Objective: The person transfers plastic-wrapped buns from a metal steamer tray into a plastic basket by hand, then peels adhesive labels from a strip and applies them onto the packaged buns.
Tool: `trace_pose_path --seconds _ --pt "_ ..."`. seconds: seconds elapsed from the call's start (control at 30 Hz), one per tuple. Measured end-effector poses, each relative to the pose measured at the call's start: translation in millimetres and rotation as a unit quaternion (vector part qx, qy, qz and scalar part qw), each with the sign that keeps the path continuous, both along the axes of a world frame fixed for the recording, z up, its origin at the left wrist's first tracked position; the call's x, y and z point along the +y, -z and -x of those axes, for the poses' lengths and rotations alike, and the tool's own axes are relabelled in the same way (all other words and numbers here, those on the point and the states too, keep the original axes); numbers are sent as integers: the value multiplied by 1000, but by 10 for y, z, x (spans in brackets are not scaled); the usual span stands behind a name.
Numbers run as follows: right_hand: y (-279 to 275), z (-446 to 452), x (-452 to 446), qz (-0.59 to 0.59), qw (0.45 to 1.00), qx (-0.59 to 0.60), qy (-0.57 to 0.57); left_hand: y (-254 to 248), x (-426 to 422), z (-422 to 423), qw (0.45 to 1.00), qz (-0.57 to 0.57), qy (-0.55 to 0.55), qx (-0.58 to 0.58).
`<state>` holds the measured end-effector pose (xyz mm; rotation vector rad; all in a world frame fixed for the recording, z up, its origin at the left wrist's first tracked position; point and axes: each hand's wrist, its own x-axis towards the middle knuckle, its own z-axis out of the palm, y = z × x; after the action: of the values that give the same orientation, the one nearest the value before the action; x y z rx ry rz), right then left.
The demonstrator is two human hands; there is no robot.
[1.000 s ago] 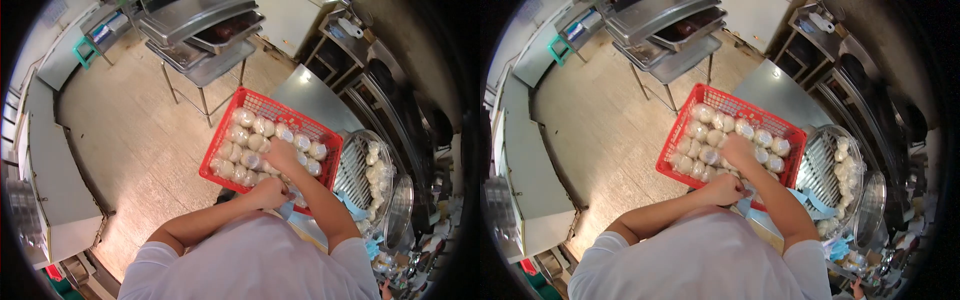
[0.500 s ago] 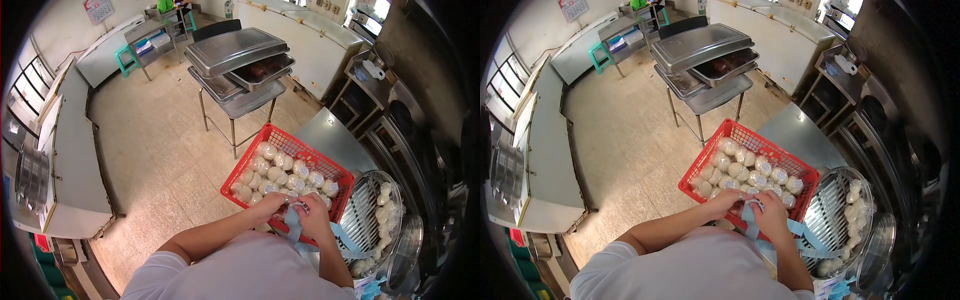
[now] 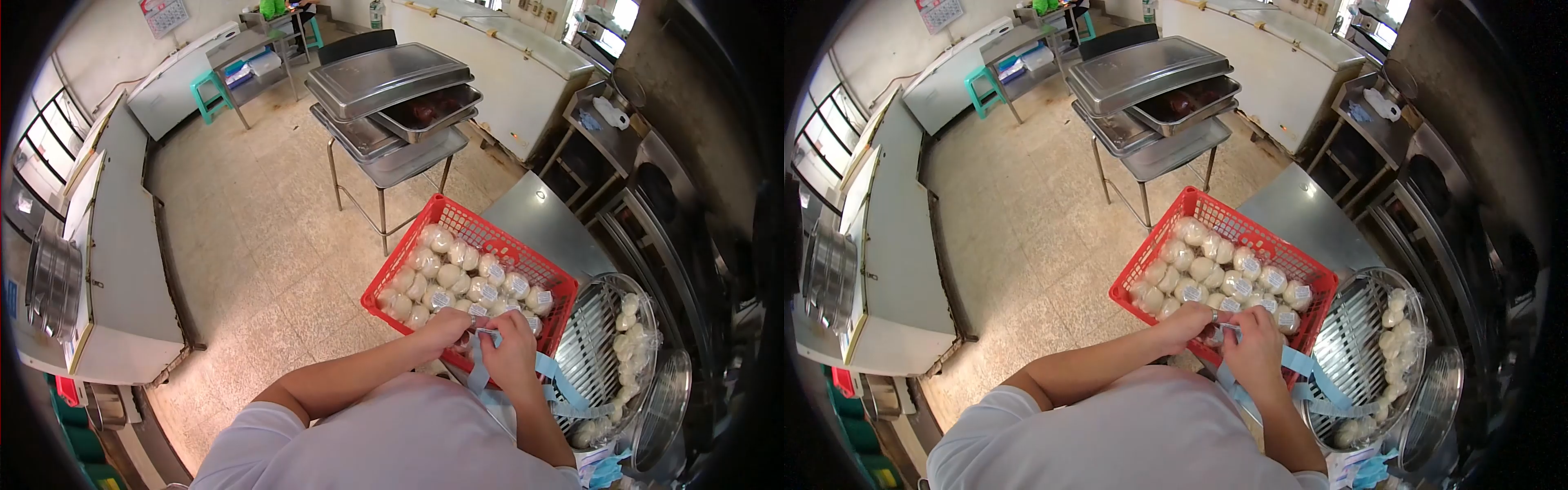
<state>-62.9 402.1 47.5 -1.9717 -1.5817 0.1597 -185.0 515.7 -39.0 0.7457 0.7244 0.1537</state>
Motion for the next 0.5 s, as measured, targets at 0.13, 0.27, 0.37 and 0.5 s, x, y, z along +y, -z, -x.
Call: trace_pose_path --seconds 0.13,0.27,0.37,0.5 --pt "-45 57 -9 -6 1000 -11 14 -158 8 14 1000 -15 2 8" --pt "44 43 -45 -20 999 -36 -8 -230 20 23 999 -40 10 18" --pt "57 51 -64 -25 999 -29 -17 -70 -17 -14 999 -36 3 15" --pt "-58 93 -80 -31 998 6 -50 -64 -14 -38 998 -48 -25 37"
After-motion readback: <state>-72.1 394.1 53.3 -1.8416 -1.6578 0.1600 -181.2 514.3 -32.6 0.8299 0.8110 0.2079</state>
